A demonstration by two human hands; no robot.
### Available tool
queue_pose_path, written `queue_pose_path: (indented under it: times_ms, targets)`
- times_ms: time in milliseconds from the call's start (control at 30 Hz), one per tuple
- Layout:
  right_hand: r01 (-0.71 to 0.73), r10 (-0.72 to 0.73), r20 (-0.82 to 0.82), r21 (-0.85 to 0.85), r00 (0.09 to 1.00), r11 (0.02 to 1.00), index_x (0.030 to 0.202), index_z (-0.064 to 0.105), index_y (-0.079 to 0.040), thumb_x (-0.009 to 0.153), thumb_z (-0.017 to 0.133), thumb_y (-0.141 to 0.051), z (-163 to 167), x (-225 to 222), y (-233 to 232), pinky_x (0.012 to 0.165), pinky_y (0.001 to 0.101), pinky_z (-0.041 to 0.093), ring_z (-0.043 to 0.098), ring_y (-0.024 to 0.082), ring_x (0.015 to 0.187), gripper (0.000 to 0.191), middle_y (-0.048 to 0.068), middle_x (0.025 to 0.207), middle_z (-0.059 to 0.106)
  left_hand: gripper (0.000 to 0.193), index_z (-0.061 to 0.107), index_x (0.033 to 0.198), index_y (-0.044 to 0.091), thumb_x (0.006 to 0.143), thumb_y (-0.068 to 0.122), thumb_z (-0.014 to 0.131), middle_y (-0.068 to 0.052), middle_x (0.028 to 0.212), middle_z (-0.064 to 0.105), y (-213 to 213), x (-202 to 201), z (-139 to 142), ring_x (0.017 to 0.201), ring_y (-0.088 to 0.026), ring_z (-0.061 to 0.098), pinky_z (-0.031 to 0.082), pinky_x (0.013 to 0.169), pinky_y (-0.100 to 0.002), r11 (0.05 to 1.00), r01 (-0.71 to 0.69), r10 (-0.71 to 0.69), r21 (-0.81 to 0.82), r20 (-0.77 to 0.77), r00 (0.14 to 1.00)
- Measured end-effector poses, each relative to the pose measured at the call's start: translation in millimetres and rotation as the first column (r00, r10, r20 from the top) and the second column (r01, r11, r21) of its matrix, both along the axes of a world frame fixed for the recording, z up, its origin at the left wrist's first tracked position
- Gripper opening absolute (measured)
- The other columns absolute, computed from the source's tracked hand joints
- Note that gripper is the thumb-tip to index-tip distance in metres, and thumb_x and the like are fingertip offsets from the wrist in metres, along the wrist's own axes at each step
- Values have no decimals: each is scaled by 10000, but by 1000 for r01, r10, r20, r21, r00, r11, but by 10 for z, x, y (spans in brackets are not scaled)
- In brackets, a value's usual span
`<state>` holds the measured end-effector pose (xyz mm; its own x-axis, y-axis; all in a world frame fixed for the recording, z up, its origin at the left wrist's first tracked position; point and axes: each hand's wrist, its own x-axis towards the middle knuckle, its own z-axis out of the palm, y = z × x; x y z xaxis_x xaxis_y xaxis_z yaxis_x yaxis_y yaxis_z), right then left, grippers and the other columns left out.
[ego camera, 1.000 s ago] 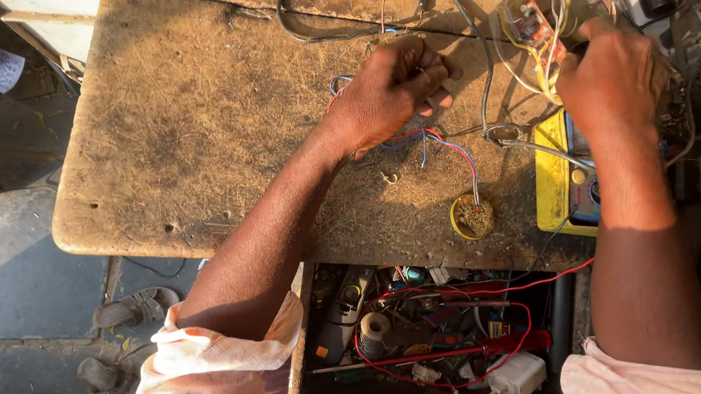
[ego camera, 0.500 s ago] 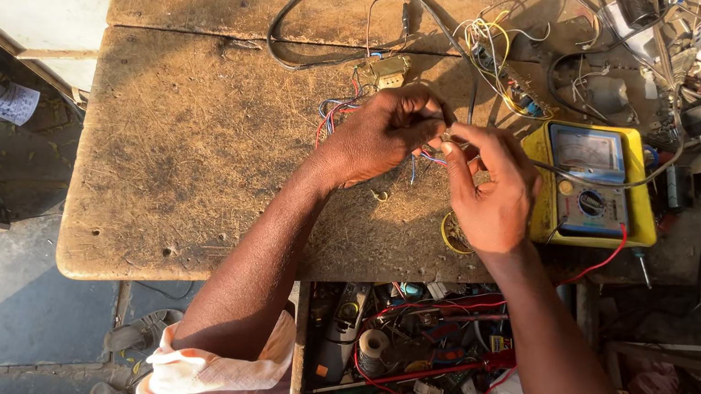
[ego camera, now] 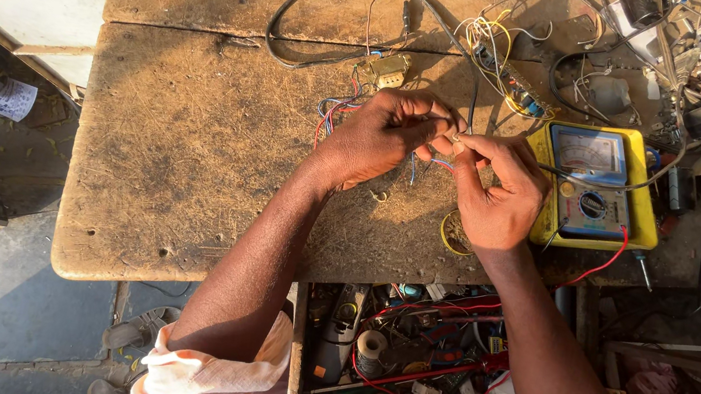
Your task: The person works at a cluttered workbench, manipulating a small circuit board with multiple wires. They use a screwdriver to adjust components on the board and handle various colored wires, occasionally connecting them to a yellow multimeter. The person repeatedly twists and separates wires while adjusting the board.
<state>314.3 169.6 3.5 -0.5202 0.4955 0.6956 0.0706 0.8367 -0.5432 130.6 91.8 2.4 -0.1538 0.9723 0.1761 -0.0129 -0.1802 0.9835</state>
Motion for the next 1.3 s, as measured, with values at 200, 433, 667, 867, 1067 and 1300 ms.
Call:
queue_pose_path:
  times_ms: [200,433,667,867,1067,1300]
  targets:
    - [-71,64,-40,-193,997,979,1134,732,7,1003,750,31,-56,57,10,780,262,537,673,120,880,134,89,1034,724,131,720,1114,20,986,47,726,-83,1076,755,-12,38,-8,1001,-151,730,649,863,-324,994,49,-56,102,64,996]
    - [-130,110,-79,-340,991,932,1131,724,26,1027,749,-18,-103,101,9,721,248,476,594,80,830,115,60,966,688,168,719,1141,19,992,-39,668,-84,1114,747,-9,16,-23,1056,-149,732,652,931,-321,982,96,-113,164,94,989]
    - [-69,64,-24,-359,998,931,1086,739,27,1020,756,-43,-86,123,-27,614,224,350,450,32,694,98,25,896,656,105,719,1098,11,1000,-21,697,-63,1033,733,-10,58,3,955,-117,696,618,844,-297,991,75,-83,112,66,994]
    - [-111,84,-88,-367,993,924,1102,729,42,1023,732,-14,-39,96,-89,638,214,392,490,27,727,97,38,958,690,82,691,1103,14,1031,11,652,-39,1020,703,-13,68,-23,959,-104,696,621,845,-291,990,45,-36,133,-69,997]
    - [-222,149,-200,-420,968,880,1122,679,58,1051,667,18,-35,72,-145,840,269,579,738,134,953,82,103,1043,734,83,638,1108,9,1065,-54,607,-47,1006,661,51,147,-103,971,-119,673,607,880,-289,980,39,-20,195,-101,995]
    - [-157,80,-211,-379,974,912,1164,686,63,1067,673,24,-82,73,-129,860,277,548,693,140,1006,105,110,1081,705,221,645,1171,11,1017,-129,569,-62,1109,675,19,161,-40,1108,-136,696,605,956,-286,975,15,4,223,-85,996]
